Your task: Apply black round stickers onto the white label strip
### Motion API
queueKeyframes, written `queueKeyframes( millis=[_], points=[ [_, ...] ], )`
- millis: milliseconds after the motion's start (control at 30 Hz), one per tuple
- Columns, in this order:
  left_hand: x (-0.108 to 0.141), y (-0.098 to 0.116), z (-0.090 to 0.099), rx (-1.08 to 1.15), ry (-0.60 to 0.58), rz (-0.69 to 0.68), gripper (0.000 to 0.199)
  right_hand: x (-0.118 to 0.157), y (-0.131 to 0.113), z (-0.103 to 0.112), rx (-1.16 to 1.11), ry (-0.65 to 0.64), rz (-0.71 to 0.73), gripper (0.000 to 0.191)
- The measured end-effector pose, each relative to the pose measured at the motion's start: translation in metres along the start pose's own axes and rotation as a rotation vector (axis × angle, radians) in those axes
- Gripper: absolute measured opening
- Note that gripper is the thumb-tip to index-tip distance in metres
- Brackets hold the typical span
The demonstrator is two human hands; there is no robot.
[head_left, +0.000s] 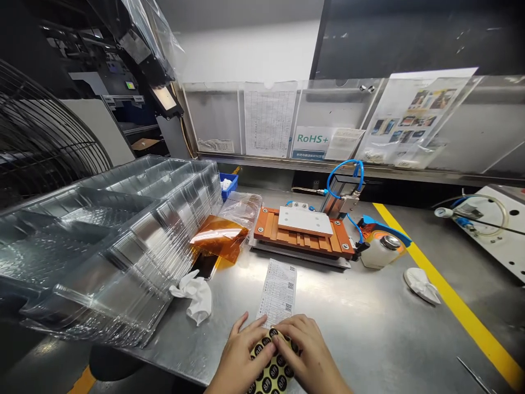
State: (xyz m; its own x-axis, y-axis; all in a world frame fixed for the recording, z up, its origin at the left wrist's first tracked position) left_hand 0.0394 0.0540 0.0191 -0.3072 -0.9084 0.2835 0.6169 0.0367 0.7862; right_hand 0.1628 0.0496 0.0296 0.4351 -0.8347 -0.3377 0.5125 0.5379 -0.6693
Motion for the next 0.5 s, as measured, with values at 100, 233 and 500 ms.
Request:
queueKeyframes(
  millis=[100, 233, 500],
  points=[
    [-0.001, 0.001, 0.0, -0.021, 0.012, 0.007, 0.023, 0.003, 0.008, -0.003, -0.055, 0.01, -0.054, 0.013],
    [-0.001, 0.0, -0.002, -0.045, 0.025, 0.007, 0.025, 0.007, 0.02, -0.004, -0.165, 0.057, -0.182, 0.013],
    [-0.001, -0.001, -0.005, -0.11, 0.052, -0.031, 0.022, 0.008, 0.029, -0.001, -0.446, 0.034, -0.419, 0.031]
  ],
)
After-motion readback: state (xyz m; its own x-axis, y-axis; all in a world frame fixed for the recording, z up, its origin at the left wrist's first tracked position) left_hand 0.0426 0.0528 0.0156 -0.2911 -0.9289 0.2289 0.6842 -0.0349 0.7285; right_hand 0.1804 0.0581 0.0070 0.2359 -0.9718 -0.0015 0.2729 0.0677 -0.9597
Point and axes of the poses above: each hand's wrist, its own x-axis away from the middle knuckle, its own z-axis out of the back of the hand, y = z × x, the point moved 9 cm from there along -x, towards the middle knuckle, and after that the axes turned 10 degrees about z, right-handed, at the moved point
